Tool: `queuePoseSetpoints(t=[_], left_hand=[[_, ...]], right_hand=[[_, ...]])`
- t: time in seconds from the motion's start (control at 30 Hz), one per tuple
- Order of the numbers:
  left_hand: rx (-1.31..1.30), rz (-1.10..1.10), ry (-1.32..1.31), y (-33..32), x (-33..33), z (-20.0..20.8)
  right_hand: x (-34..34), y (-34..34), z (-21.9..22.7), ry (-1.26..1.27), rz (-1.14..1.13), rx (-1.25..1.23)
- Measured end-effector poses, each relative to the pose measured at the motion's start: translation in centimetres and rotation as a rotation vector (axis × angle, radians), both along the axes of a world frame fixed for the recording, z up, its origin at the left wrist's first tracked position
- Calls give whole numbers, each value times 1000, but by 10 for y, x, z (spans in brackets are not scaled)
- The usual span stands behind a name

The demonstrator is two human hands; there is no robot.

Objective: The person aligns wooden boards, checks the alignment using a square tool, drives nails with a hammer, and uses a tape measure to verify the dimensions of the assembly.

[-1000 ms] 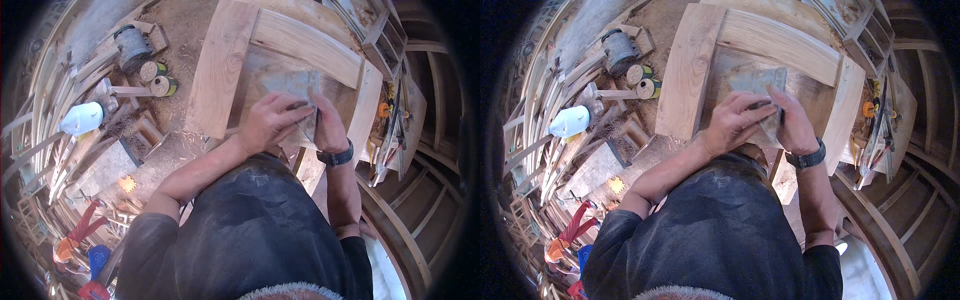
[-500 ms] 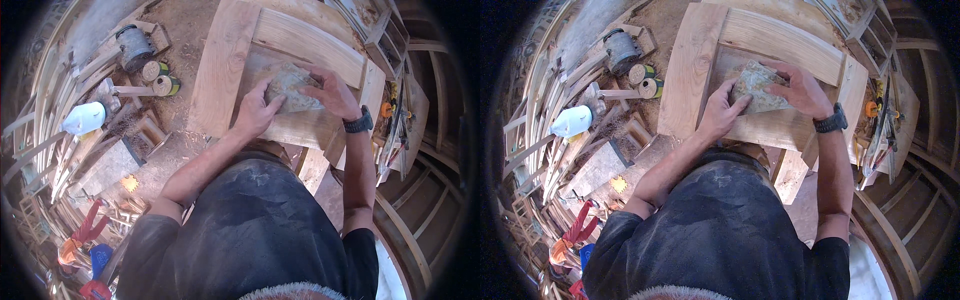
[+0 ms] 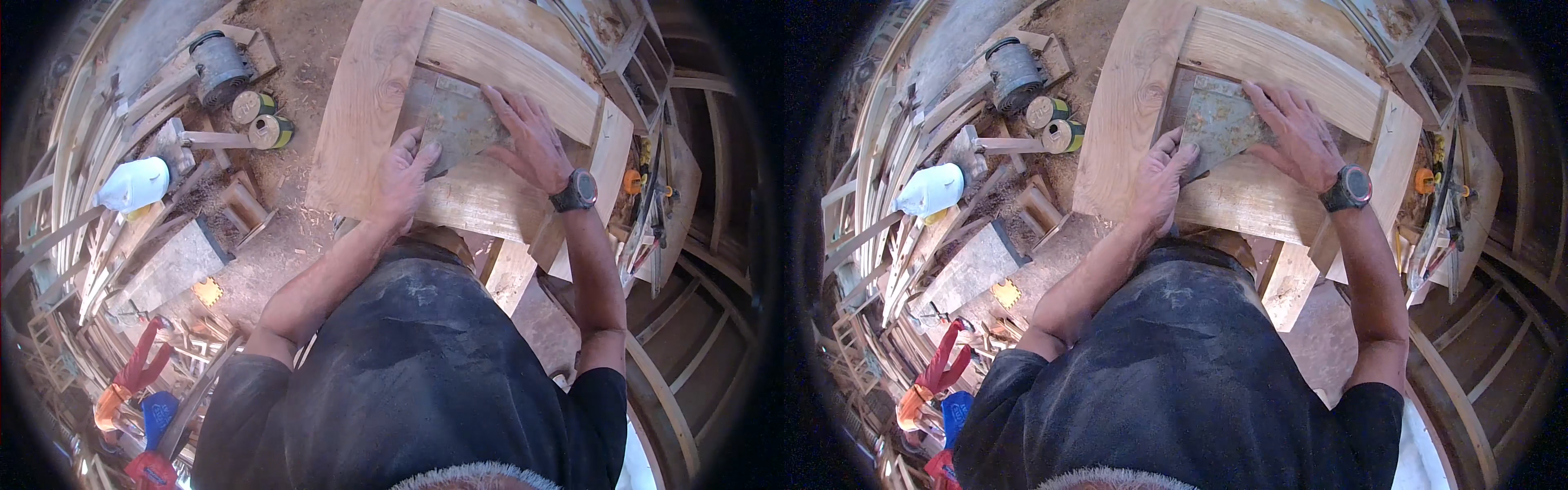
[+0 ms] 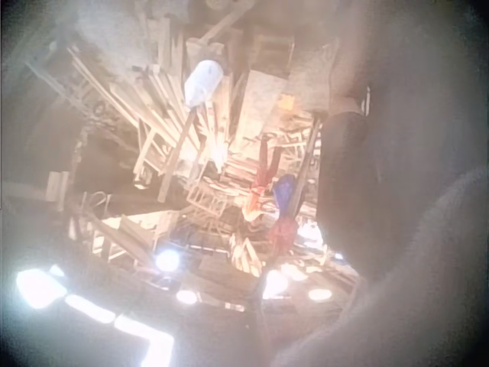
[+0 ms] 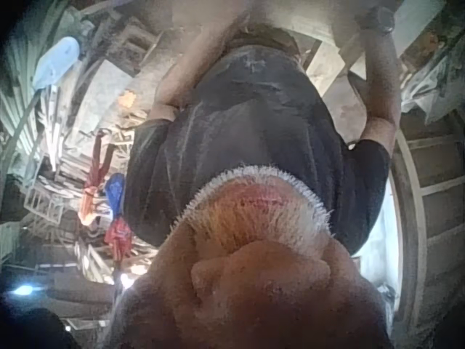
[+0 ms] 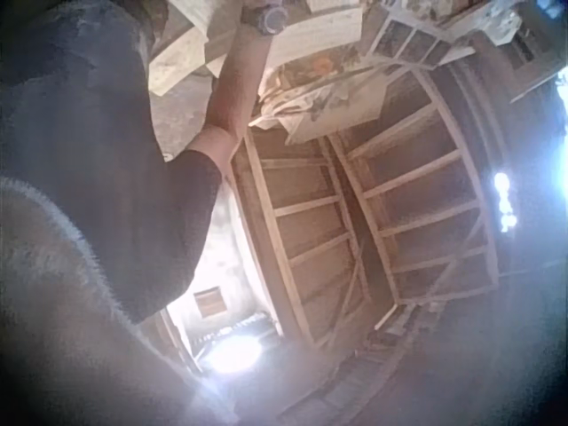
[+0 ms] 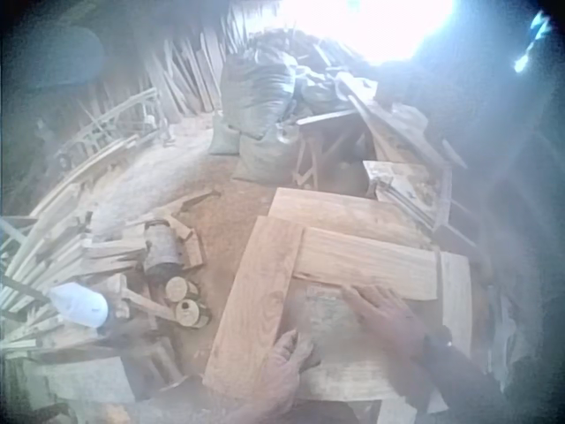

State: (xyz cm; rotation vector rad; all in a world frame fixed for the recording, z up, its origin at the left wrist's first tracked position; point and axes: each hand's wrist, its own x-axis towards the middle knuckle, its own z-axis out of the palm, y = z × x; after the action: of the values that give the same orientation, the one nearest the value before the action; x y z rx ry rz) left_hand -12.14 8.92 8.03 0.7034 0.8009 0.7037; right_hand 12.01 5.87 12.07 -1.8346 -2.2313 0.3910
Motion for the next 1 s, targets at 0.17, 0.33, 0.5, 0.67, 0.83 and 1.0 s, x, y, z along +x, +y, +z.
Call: queuePoseSetpoints(t=[0.17,0.33,0.5,0.67,0.83,1.0], left_hand=[[-337,112,-216,-18,-4,9],[-462,181,-335,-25,4,8],[-499,305,-441,-25,5,-2],[-462,390,-503,-21,4,-9],[-405,363,-501,-22,6,-16],[-375,321,-452,-21,7,-23]], right_hand=[[3,3,3,-20,3,32],[-6,6,-11,-190,-75,55],[-21,14,-25,-306,-52,291],[-38,18,-42,-340,-156,339],[-44,21,-48,-325,-197,363],[-45,22,-53,-344,-206,341]])
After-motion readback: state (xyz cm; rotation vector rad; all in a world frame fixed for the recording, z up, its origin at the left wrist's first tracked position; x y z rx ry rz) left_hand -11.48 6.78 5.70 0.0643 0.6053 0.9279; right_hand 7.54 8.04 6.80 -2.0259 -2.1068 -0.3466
